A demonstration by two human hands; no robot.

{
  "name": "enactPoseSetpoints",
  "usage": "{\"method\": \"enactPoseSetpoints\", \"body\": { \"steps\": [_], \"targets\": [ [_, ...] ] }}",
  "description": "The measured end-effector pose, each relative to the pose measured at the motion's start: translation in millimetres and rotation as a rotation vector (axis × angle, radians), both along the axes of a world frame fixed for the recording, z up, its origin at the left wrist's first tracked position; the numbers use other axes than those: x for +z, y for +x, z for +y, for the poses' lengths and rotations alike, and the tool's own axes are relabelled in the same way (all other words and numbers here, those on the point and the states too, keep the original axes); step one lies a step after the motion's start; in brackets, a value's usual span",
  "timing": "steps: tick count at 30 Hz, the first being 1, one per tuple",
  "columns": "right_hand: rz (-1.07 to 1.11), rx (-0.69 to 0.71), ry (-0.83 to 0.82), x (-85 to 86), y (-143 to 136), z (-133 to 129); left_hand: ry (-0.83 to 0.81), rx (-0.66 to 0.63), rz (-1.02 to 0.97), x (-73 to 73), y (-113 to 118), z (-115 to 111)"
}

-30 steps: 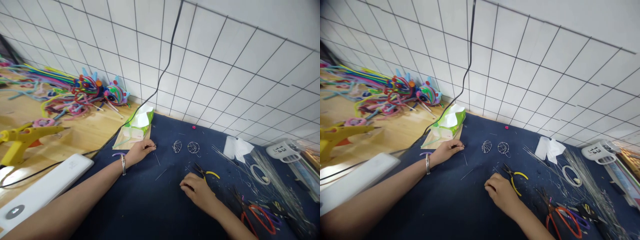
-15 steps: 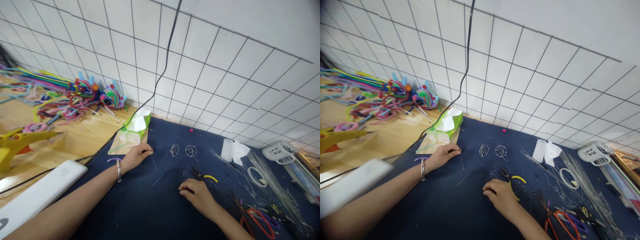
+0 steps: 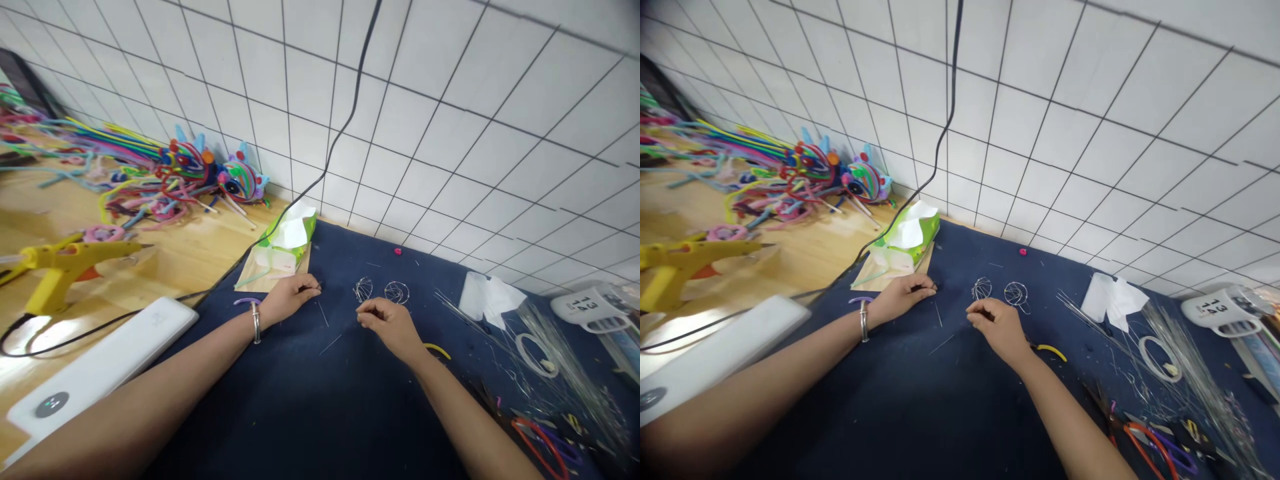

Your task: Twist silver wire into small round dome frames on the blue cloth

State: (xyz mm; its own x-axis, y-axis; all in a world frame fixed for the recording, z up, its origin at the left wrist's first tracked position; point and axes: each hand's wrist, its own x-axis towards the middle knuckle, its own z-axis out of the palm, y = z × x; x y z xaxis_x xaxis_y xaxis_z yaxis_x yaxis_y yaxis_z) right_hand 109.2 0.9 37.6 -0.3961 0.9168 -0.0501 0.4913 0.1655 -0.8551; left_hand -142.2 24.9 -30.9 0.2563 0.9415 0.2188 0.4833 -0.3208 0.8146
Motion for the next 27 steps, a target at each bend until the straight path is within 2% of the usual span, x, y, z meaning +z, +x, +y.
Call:
{"method": "enactPoseSetpoints", "body": {
  "steps": [4,8,17,27],
  "targets": [
    [0.003,-0.007,0.011,-26.1,-4.0,7.1,-0.003,-0.001,-0.017,-1.4,-0.8,1.0],
    [-0.024,-0.007,0.045,-37.6,-3.5,6.7,-0.008,-0.004,-0.022,-2.5,-1.2,1.5],
    [0.004,-0.075,0.032,-41.5,-6.1,-0.9,-0.025,-0.004,-0.049,-2.1,-1.5,1.0],
    [-0.017,-0.043,0.112,-40.3,-4.4,-2.9,-0.017,0.01,-0.008,1.5,1.5,-0.8]
  ]
}}
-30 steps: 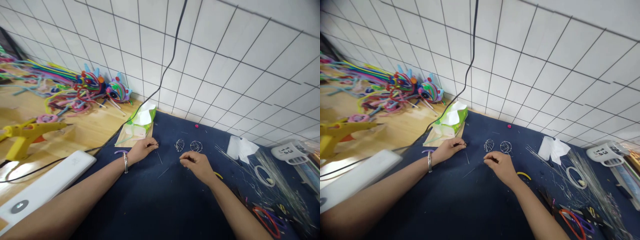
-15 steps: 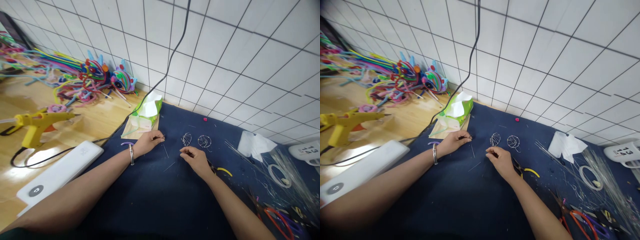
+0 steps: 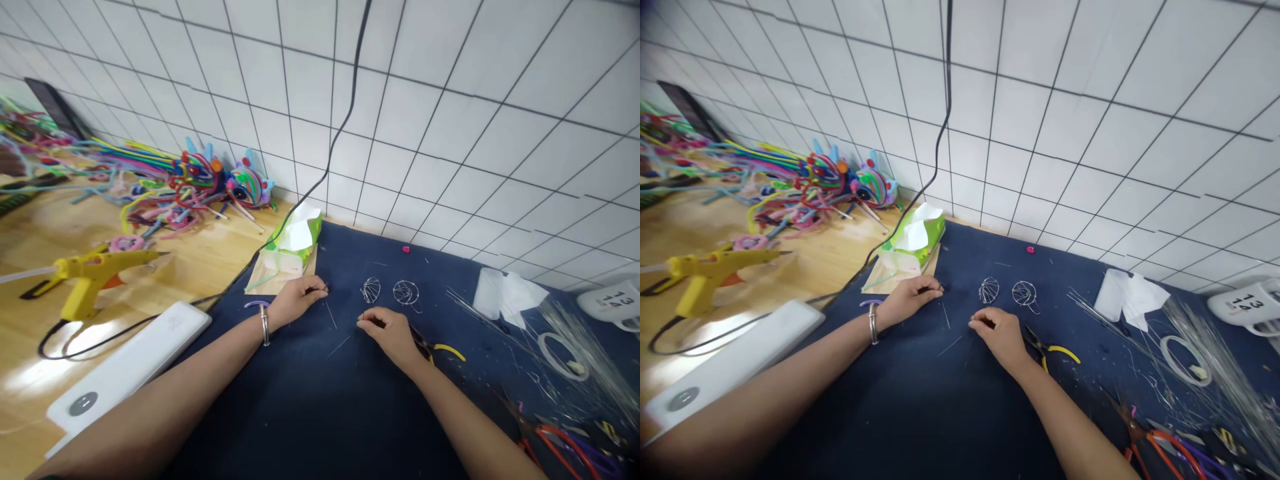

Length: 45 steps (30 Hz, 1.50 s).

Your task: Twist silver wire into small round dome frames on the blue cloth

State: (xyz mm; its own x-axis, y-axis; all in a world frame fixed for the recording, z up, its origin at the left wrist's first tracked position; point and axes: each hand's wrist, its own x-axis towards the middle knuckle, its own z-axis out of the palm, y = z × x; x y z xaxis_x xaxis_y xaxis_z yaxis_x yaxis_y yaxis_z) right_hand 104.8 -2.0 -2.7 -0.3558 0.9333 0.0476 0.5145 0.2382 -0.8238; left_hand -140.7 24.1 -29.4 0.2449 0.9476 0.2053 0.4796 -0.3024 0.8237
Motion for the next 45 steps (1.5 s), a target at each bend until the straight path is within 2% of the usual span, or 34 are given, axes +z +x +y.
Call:
{"method": "enactPoseSetpoints", "body": {
  "steps": [7,12,18,24,30,38,45],
  "targets": [
    [0.01,-0.001,0.031,-1.3,1.1,-1.0,0.003,-0.004,0.002,1.5,2.5,-0.2],
    [0.04,-0.045,0.021,12.3,-0.9,-1.4,0.011,-0.005,-0.026,2.4,2.6,-0.6],
    [0.101,-0.048,0.066,24.7,-30.8,8.1,-0.011,-0.016,-0.075,1.1,1.0,0.5],
    [0.083,-0.049,0.153,15.9,-70.5,27.0,-0.02,-0.043,-0.117,2.9,-4.5,1.5],
    [0.086,-0.048,0.167,5.6,-92.2,34.9,-0.03,-0.011,-0.166,3.2,-14.4,5.4],
    [0.073,-0.025,0.124,-6.8,-99.9,44.1,-0.055,0.074,-0.294,2.8,-16.7,6.8],
    [0.083,0.018,0.114,-7.4,-104.4,44.3,-0.061,0.101,-0.321,17.1,-23.7,4.4]
  ]
}}
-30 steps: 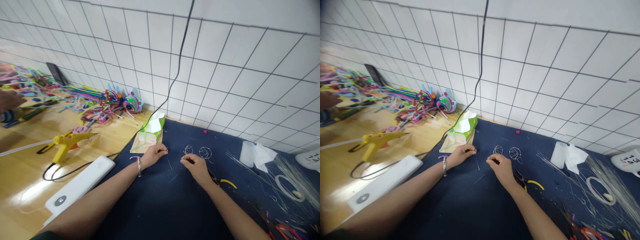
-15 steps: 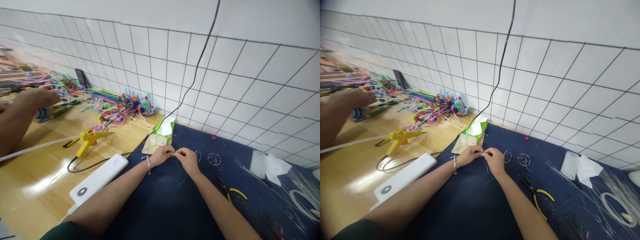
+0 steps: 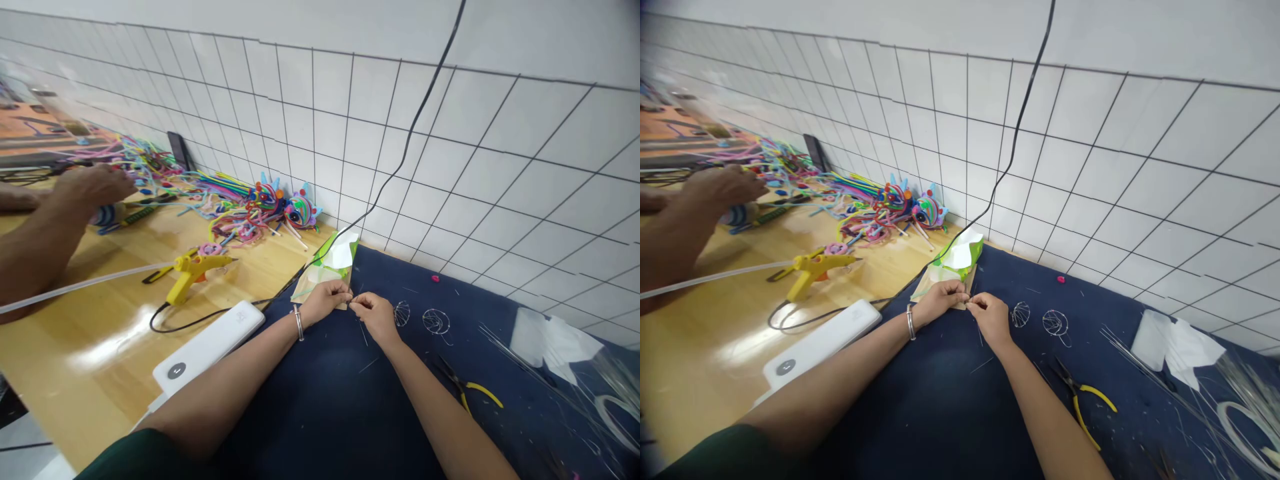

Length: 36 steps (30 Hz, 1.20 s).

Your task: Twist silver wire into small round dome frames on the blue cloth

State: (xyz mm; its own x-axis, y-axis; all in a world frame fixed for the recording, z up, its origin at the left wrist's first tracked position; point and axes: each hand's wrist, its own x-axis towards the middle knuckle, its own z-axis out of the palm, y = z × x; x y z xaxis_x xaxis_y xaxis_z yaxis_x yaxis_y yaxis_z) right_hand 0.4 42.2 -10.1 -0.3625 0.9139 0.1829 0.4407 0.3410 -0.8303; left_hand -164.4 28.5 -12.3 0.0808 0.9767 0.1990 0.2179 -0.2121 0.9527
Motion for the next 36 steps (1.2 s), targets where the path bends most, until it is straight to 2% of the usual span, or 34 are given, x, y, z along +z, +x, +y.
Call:
{"method": "enactPoseSetpoints", "body": {
  "steps": [4,7,15,22,36],
  "targets": [
    [0.005,0.043,-0.001,4.6,-2.3,0.2,0.01,0.032,0.074,8.6,-7.8,-4.2],
    [0.006,0.068,0.004,7.0,-4.7,2.6,0.006,0.058,0.15,8.7,-12.2,-7.3],
    [-0.011,0.095,0.047,1.1,-25.6,17.3,0.016,0.157,0.158,-12.3,-22.0,-1.7],
    [-0.057,0.124,0.083,-11.9,-29.4,23.8,0.006,0.107,0.153,-21.0,-29.3,2.9],
    [-0.263,0.156,0.217,-13.4,-26.2,24.2,0.036,0.011,0.067,-23.7,-31.4,5.0]
  ]
}}
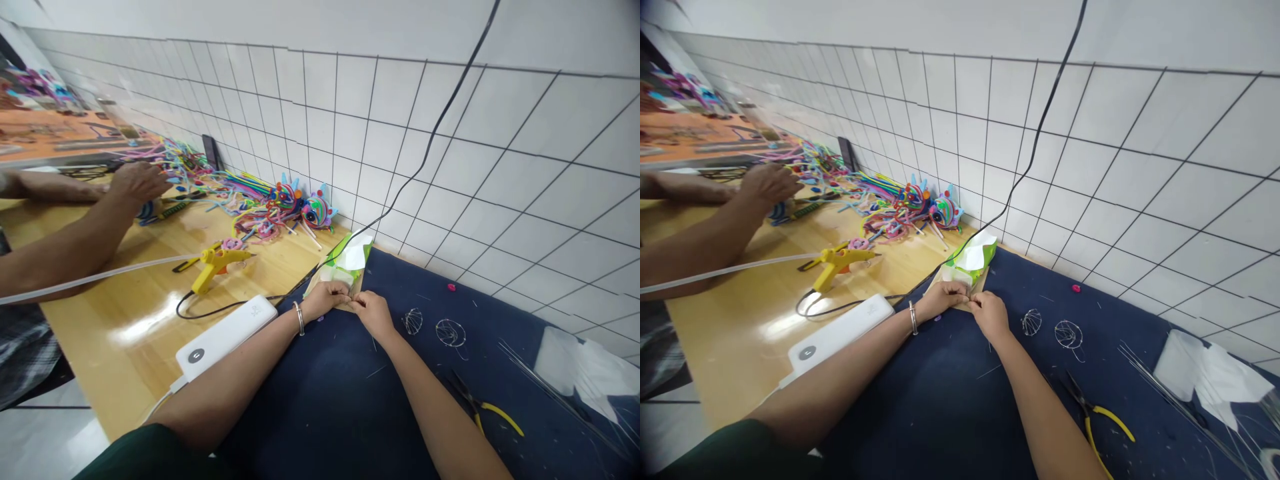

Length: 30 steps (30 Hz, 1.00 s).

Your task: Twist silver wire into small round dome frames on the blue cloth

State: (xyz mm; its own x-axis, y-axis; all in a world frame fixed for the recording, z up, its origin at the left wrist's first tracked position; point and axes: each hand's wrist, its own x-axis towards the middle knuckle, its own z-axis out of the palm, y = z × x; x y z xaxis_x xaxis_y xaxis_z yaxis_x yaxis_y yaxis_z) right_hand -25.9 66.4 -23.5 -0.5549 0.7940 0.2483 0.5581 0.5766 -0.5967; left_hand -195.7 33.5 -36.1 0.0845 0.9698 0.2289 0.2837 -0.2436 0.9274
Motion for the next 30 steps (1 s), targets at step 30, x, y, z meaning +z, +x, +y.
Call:
{"method": "enactPoseSetpoints", "body": {
  "steps": [30],
  "targets": [
    [-0.228,-0.08,0.113,0.5,2.2,-7.7,0.04,0.096,0.061,1.4,15.0,-3.2]
  ]
}}
